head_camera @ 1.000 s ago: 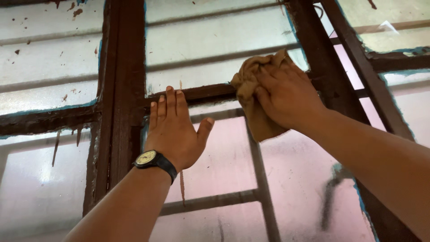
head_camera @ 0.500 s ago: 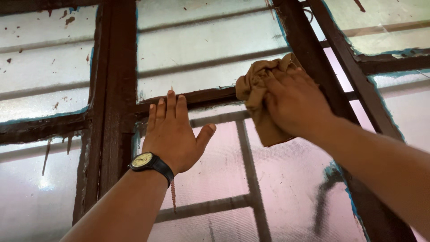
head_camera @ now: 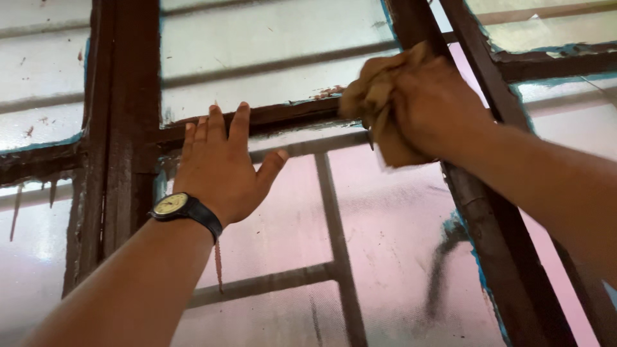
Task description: The person cleans a window by wiping the frame and glass panels with a cloth, then spraying liquid onto the window using a spray bottle and wiping it with the cloth.
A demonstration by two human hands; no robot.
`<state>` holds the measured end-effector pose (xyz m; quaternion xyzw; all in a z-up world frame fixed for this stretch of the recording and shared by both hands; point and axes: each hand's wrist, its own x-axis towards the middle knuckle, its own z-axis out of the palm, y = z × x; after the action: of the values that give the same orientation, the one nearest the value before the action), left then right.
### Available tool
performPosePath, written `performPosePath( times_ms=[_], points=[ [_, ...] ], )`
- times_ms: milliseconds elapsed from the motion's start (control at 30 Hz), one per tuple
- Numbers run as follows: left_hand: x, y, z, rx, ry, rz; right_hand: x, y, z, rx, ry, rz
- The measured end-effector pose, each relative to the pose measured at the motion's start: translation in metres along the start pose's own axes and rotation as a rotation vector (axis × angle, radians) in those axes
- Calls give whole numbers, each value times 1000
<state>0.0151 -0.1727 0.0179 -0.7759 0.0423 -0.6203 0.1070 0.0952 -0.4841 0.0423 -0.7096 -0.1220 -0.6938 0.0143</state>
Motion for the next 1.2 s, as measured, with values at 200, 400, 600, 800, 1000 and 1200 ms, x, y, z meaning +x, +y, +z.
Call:
performPosePath(
  times_ms=[200, 400, 600, 800, 1000, 1200],
  points=[
    [-1, 6, 2, 14, -14, -47, 21, -7, 14, -240, 463, -151],
    [0, 7, 4, 37, -10, -48, -14, 18, 0, -61, 130, -230],
    [-4, 7, 15, 42, 46, -36, -29, -5, 21, -114, 315, -134],
    [-21, 14, 20, 44, 39, -10, -72, 8, -16, -454, 71, -384],
    [-34, 46, 21, 37, -64, -53, -80, 2, -28, -402, 15, -297],
    [-51, 71, 25, -71, -43, -43, -115, 12, -42, -447, -7, -493]
  ],
)
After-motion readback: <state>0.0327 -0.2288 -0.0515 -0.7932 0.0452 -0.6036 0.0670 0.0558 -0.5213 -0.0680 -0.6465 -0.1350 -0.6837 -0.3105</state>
